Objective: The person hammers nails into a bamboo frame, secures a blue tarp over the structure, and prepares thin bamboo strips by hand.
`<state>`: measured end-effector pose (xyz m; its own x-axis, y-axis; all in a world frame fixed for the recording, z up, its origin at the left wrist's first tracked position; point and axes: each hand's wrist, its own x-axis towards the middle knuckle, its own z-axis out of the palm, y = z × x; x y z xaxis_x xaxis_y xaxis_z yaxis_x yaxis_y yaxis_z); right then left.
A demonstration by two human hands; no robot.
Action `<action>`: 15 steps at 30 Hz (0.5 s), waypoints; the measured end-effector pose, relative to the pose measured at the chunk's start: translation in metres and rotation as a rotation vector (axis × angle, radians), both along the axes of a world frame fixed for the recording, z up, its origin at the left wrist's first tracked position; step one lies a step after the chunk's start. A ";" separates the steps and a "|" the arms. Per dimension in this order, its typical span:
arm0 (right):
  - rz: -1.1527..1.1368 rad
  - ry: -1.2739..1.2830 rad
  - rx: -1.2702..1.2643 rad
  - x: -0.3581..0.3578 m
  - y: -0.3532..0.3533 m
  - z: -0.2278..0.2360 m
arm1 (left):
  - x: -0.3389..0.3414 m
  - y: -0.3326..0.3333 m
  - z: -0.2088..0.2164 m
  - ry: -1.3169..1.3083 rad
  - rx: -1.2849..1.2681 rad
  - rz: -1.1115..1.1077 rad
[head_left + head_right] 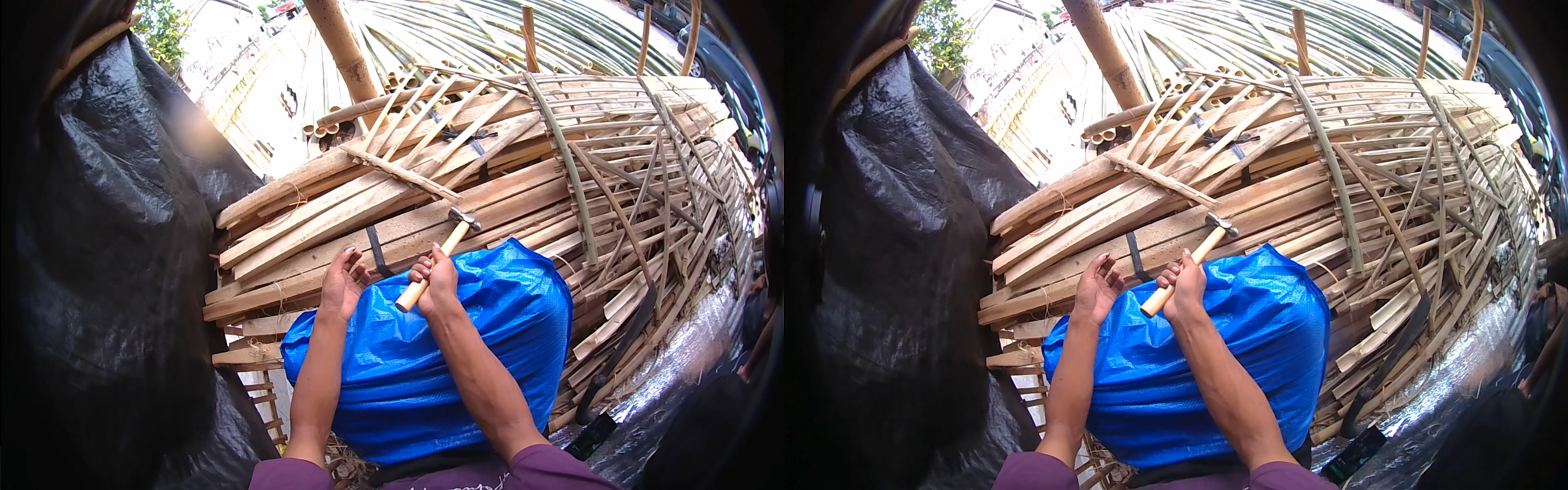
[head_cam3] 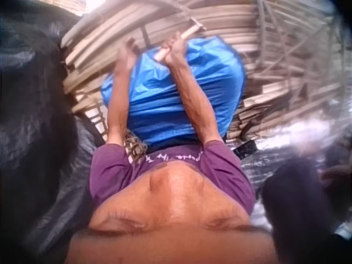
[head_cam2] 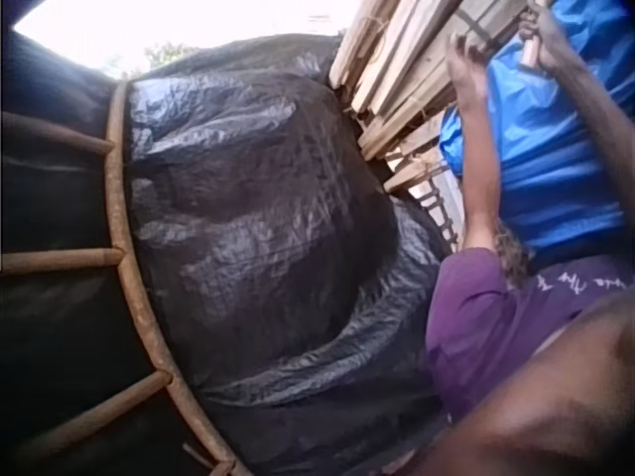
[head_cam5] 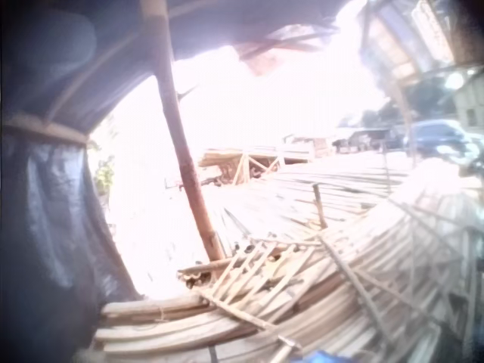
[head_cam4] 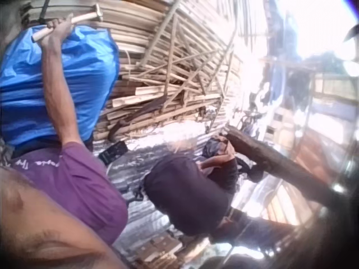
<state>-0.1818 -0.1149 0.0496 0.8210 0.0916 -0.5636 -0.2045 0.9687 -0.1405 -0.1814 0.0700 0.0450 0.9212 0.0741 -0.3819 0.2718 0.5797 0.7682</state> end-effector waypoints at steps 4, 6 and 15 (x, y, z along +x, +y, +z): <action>-0.276 -0.047 -0.093 0.004 -0.003 -0.010 | 0.002 -0.002 0.002 -0.012 -0.027 0.005; -0.327 0.006 -0.090 0.010 0.003 -0.012 | 0.002 -0.007 0.000 -0.023 -0.024 -0.004; 0.102 -0.293 0.018 0.005 -0.014 0.031 | -0.006 -0.018 0.008 -0.046 0.052 -0.050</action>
<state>-0.1773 -0.1285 0.0810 0.9342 0.1897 -0.3020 -0.2543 0.9481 -0.1909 -0.1877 0.0519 0.0532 0.9409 0.0459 -0.3357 0.2631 0.5250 0.8094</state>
